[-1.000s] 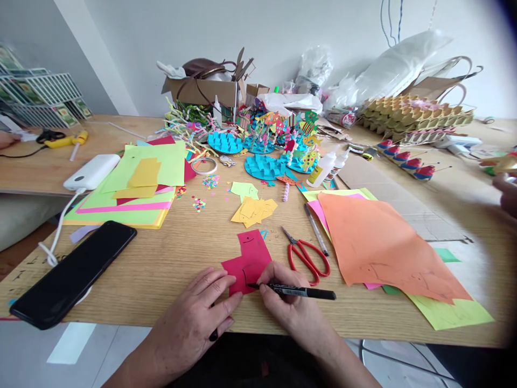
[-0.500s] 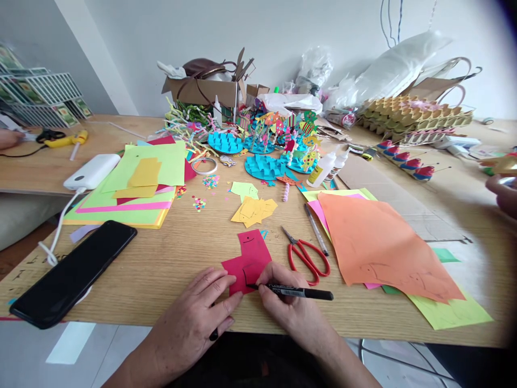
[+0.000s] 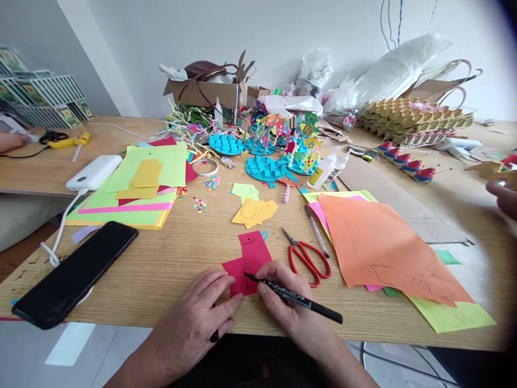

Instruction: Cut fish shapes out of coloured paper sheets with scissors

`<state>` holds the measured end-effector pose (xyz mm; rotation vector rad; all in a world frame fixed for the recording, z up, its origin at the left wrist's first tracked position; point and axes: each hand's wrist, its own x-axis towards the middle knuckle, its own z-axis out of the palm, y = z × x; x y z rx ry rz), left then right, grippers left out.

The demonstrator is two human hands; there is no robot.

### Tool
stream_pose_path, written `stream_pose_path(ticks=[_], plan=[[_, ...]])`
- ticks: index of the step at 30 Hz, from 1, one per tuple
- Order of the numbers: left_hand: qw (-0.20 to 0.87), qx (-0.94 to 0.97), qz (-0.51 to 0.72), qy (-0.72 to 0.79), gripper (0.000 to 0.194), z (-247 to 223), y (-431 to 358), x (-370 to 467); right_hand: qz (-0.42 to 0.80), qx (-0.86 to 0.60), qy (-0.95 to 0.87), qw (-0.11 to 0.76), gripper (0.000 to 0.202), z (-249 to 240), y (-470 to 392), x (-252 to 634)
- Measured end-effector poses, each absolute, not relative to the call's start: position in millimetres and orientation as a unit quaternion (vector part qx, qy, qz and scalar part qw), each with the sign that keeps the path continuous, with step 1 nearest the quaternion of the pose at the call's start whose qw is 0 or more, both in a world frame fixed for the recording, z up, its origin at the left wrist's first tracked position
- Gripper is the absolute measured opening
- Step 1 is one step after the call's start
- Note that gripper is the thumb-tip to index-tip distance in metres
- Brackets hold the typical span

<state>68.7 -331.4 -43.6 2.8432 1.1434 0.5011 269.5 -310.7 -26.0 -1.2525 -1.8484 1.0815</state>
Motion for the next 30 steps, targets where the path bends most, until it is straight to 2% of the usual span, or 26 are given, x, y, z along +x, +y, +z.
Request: stream_pose_path(ticks=[13, 30], plan=[[0.012, 0.915, 0.169, 0.366, 0.034, -45.7, -332.3, 67.7, 0.377, -0.492, -0.729, 0.288, 0.009, -28.5, -308.0, 263.7], [0.027, 0.906, 0.180, 0.381, 0.032, -46.5, -332.5, 68.7, 0.336, -0.474, -0.752, 0.310, 0.010, -29.4, -308.3, 262.3]])
